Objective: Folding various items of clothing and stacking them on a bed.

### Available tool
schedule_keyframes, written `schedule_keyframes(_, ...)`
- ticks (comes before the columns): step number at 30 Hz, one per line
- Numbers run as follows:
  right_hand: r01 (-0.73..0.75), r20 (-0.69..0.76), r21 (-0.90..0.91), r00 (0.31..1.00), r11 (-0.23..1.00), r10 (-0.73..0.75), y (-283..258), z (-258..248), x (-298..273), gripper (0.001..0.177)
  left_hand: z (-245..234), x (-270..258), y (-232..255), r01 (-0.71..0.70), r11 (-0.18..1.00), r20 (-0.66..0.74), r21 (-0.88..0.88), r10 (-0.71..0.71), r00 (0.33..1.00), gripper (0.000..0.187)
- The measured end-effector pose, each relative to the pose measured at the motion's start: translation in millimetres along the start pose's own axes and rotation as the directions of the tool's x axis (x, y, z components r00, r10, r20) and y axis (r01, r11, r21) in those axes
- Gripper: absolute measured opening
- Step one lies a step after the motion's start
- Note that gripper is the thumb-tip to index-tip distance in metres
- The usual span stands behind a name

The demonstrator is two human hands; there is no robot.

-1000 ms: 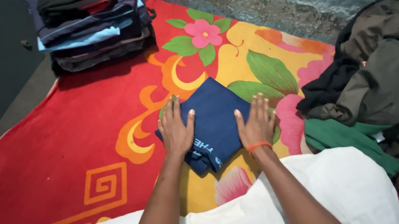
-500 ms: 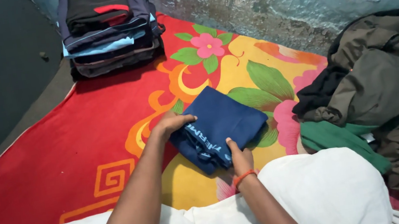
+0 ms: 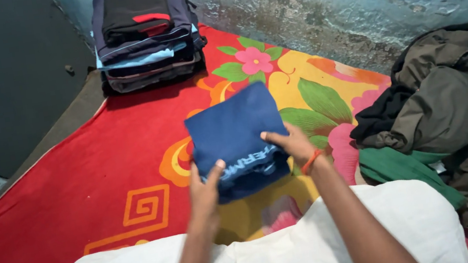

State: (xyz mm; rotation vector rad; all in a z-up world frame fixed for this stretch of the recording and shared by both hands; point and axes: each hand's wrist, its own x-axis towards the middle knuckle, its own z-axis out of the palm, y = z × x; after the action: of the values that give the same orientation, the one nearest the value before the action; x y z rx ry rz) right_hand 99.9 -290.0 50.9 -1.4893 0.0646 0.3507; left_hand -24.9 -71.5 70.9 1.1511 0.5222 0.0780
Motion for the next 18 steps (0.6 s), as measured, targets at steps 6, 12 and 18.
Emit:
schedule_keyframes(6, 0.149, -0.150, -0.593, 0.945, 0.791, -0.290, 45.9, -46.3, 44.9, 0.055, 2.4, -32.9, -90.8, -0.064, 0.726, 0.295, 0.684, -0.195, 0.935, 0.050)
schedule_keyframes(12, 0.149, -0.156, -0.860, 0.834, 0.488, -0.529, 45.0, -4.3, -34.6, 0.054, 12.3, -39.5, -10.5, -0.284, 0.424, 0.258, 0.860, 0.119, 0.959, 0.028)
schedule_keyframes(18, 0.328, 0.124, -0.921, 0.760, 0.212, -0.638, 45.9, 67.0, -46.1, 0.063, 11.8, 66.3, -27.5, -0.575, 0.043, 0.470, 0.817, 0.527, 0.708, 0.048)
